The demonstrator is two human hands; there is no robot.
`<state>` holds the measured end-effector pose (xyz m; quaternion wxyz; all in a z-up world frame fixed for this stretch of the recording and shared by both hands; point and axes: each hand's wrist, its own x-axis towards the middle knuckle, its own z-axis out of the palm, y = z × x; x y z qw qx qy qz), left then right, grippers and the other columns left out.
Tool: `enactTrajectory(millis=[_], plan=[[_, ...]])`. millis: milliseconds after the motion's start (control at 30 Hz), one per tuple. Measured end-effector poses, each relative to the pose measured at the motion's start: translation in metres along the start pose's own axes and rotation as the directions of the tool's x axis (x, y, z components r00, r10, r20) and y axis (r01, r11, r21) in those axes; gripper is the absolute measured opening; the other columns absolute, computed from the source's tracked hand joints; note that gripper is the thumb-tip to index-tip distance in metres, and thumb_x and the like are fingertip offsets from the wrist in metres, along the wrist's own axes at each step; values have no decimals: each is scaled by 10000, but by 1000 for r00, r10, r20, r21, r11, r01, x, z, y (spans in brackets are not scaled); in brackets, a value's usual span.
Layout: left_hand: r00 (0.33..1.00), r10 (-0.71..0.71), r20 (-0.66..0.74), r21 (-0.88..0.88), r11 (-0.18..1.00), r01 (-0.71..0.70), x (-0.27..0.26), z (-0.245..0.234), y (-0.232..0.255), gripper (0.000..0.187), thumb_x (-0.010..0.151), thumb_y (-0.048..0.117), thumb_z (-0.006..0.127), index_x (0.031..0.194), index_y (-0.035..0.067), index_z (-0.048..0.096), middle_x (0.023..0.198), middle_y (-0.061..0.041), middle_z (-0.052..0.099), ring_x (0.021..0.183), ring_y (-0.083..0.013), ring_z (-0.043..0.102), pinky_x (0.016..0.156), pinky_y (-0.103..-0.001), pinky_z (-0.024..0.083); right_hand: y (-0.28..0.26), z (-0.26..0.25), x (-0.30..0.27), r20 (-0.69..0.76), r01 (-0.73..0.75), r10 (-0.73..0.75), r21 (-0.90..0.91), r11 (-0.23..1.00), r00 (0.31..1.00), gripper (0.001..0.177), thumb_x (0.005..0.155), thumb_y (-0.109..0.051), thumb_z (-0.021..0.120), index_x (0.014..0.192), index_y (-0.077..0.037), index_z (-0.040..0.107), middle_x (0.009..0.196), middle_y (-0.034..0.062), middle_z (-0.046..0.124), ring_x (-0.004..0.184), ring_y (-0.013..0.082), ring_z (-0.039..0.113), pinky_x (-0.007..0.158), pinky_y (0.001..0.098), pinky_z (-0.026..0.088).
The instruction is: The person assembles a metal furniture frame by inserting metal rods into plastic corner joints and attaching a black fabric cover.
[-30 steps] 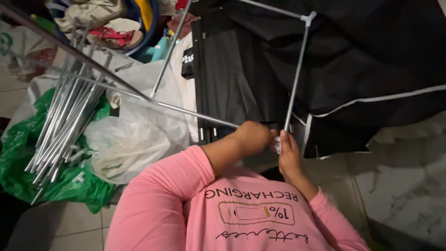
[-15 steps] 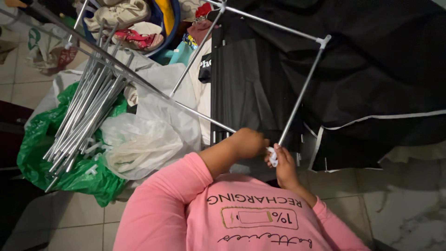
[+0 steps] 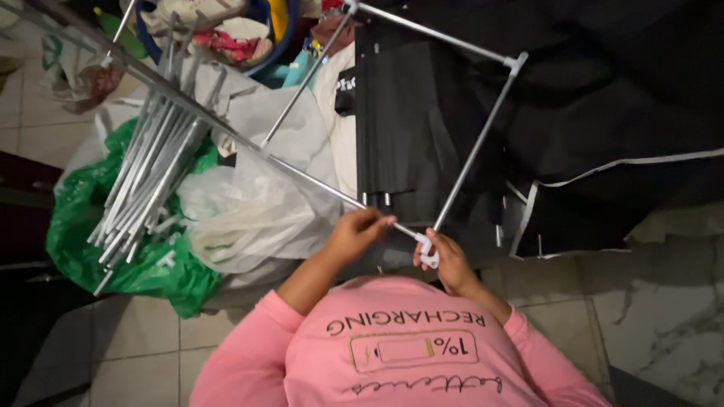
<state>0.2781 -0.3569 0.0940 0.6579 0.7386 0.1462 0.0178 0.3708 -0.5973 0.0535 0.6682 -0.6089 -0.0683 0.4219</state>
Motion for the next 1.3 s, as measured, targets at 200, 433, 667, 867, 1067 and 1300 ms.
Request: enactTrajectory(millis=[200,433,667,867,1067,1300], plan=[[987,2,159,-320,946,50,-6,1,-68,579,1105,492,556,835,-9,662,953,-88,810,834,-149,687,756,-291,511,33,18,9,15,-57,56,103,993,998,527,1058,-473,475,937,-8,693,727,95,692,611,161,633,569,275,496],[969,-249,-11,-741,652,159,-28,27,-70,402,1048,403,552,1145,23,641,1084,-148,714,900,-232,673,815,-347,571,40,63,4,52,-96,94,39,995,994,534,1045,-494,460,1013,-25,713,701,69,685,582,131,630,547,252,489],[980,-201,-13,-818,565,105,-26,39,-53,426,1058,404,531,1114,-13,595,1062,-180,710,898,-268,691,768,-376,577,35,55,6,123,-95,103,-71,993,987,414,1047,-420,585,908,-41,675,746,79,690,603,129,612,542,261,461],[926,-276,-257,-938,301,-171,-4,36,-47,316,1043,401,477,1010,87,489,829,-92,594,776,-256,634,785,-459,599,24,59,22,195,-47,30,82,996,980,414,1040,-404,587,782,-82,620,689,93,684,584,169,649,550,289,505],[859,-330,-391,-917,224,-331,19,55,-57,297,1089,409,429,938,154,431,670,-3,394,573,-156,406,576,-346,441,10,67,22,173,-8,11,-13,1000,985,397,1048,-412,565,807,-101,618,676,60,650,570,137,606,552,266,488],[741,-548,-389,-914,328,-237,33,49,-84,350,1071,436,435,852,170,375,606,14,368,454,-134,304,399,-301,272,29,64,17,246,-69,91,-96,993,965,297,1061,-349,553,920,-95,616,719,29,637,608,127,627,565,270,494]])
